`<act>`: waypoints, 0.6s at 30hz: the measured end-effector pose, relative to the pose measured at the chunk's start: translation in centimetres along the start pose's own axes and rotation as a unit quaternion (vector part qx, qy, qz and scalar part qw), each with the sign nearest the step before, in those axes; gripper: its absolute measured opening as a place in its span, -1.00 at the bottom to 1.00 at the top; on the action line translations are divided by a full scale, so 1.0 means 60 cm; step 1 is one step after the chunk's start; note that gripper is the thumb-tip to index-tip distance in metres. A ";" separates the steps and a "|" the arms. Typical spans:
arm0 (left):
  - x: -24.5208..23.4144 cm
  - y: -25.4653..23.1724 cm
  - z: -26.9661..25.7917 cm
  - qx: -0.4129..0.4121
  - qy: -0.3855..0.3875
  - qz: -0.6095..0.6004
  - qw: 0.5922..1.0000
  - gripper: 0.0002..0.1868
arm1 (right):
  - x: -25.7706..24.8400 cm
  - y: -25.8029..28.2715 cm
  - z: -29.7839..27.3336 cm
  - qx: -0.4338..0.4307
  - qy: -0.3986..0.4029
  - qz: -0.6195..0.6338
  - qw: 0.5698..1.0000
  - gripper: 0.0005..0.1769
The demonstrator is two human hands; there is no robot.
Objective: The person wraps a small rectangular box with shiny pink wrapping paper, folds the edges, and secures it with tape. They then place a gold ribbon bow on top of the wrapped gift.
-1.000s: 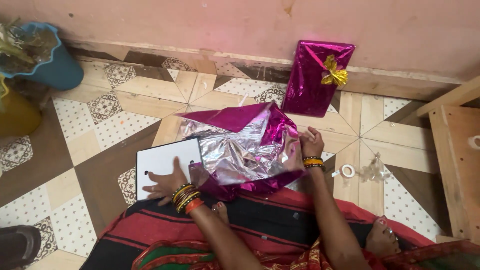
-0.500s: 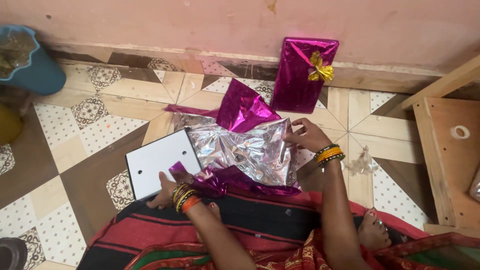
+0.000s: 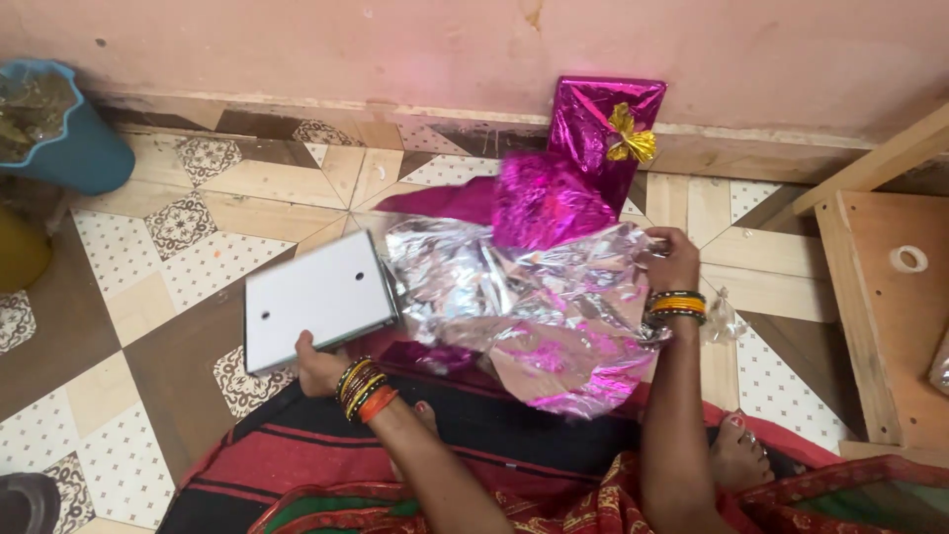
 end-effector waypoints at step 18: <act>0.085 0.365 -0.216 -0.440 0.519 0.038 0.732 -0.51 | -0.029 -0.093 -0.046 -0.014 -0.084 -0.091 0.992 -0.46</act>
Point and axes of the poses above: each hand's wrist, its own z-axis towards the middle knuckle, its own x-axis out of the palm, y = z × x, the point moved 1 cm from there along z, towards the middle knuckle, and after that the axes turned 5 degrees about y, right-handed, at the moved point
